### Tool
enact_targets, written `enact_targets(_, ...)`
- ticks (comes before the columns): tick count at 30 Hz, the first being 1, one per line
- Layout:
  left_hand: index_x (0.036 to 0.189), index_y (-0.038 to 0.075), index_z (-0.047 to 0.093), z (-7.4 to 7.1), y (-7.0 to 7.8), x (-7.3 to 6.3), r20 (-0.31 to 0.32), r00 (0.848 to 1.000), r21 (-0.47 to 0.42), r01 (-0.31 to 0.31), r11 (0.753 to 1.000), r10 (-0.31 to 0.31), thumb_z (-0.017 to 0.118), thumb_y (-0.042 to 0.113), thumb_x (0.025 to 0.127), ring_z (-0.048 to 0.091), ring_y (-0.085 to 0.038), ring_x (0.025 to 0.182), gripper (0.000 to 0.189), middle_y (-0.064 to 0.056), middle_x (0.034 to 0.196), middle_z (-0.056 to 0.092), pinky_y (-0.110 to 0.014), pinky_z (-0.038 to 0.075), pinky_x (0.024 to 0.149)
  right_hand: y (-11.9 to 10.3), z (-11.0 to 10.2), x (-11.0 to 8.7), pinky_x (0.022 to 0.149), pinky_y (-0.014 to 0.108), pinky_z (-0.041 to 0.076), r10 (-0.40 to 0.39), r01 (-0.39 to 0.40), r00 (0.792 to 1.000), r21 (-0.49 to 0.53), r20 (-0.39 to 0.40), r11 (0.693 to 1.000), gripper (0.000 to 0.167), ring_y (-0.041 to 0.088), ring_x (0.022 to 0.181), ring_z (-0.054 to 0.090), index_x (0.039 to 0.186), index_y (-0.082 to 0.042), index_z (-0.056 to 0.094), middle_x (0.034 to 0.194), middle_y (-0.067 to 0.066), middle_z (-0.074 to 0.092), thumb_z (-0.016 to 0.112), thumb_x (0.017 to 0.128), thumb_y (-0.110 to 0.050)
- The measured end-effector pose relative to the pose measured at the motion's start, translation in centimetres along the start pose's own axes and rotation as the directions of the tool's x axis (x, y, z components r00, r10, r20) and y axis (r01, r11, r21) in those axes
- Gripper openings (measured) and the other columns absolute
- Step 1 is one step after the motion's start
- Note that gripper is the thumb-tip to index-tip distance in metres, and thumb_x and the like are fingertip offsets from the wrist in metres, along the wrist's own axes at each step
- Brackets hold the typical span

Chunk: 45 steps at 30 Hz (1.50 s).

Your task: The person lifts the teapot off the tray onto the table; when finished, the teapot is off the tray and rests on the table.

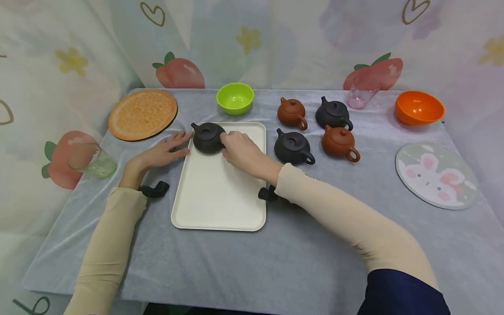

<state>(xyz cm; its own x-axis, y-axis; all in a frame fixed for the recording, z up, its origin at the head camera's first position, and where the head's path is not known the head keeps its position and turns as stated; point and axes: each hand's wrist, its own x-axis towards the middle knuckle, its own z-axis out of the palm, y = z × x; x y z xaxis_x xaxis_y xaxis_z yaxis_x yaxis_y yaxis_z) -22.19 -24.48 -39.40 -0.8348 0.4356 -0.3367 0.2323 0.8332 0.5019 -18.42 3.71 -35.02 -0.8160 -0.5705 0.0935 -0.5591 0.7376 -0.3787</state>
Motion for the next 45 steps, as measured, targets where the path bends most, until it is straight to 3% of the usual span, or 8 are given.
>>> enact_targets(4,0.158,0.028,0.010,0.2,0.1,0.0,0.008,1.000,-0.008,0.001,1.000,-0.001,0.041,0.048,0.102,-0.011,-0.031,0.151,0.067,-0.010,0.165,-0.003,-0.054,-0.008,0.120,0.4,0.6,0.9,0.076,0.042,0.053,0.045,-0.045,0.999,-0.011,0.010,0.999,0.018,0.030,0.088,0.064,0.108,0.002,0.064,0.100,0.017,0.065,0.061,0.095,-0.010)
enact_targets(12,0.158,0.029,0.010,0.0,0.3,0.0,0.003,1.000,-0.013,0.023,1.000,-0.023,0.042,0.048,0.102,-0.011,-0.029,0.151,0.067,-0.009,0.165,-0.003,-0.053,-0.008,0.120,0.4,1.1,2.4,0.075,0.039,0.055,0.060,-0.059,0.998,-0.017,0.031,0.998,0.018,0.030,0.091,0.067,0.109,0.002,0.062,0.104,0.017,0.068,0.060,0.097,-0.011)
enact_targets(20,0.158,0.028,0.009,0.0,0.2,-0.1,0.008,1.000,-0.012,0.027,1.000,-0.027,0.041,0.048,0.102,-0.012,-0.030,0.151,0.067,-0.010,0.165,-0.004,-0.054,-0.008,0.120,0.2,1.4,3.4,0.066,0.035,0.053,0.123,-0.121,0.990,-0.031,0.073,0.992,0.017,0.025,0.080,0.067,0.104,0.002,0.063,0.097,0.015,0.071,0.059,0.098,-0.014)
enact_targets(26,0.158,0.028,0.010,0.0,0.2,-0.2,0.007,0.999,-0.013,0.034,0.999,-0.034,0.042,0.048,0.102,-0.011,-0.030,0.151,0.067,-0.010,0.165,-0.003,-0.054,-0.008,0.120,0.1,1.7,3.5,0.072,0.038,0.057,0.109,-0.106,0.993,-0.063,0.053,0.992,0.015,0.030,0.089,0.070,0.104,0.003,0.061,0.099,0.018,0.070,0.056,0.099,-0.010)
enact_targets(34,0.158,0.031,0.009,-0.2,0.2,0.1,0.012,0.999,-0.010,0.037,0.999,-0.037,0.042,0.050,0.102,-0.012,-0.028,0.151,0.068,-0.007,0.165,-0.004,-0.054,-0.008,0.120,0.0,1.8,3.5,0.074,0.038,0.056,0.149,-0.148,0.988,-0.013,0.039,0.989,0.015,0.030,0.093,0.069,0.104,0.004,0.062,0.100,0.018,0.068,0.055,0.099,-0.009)
enact_targets(45,0.158,0.030,0.009,-0.2,0.4,0.0,0.015,0.999,-0.002,0.039,0.999,-0.039,0.041,0.049,0.102,-0.012,-0.028,0.151,0.067,-0.008,0.165,-0.004,-0.054,-0.008,0.120,-0.2,2.3,2.8,0.083,0.039,0.057,0.176,-0.172,0.982,0.058,-0.064,0.983,0.014,0.031,0.103,0.067,0.105,0.004,0.064,0.109,0.017,0.070,0.056,0.098,-0.006)
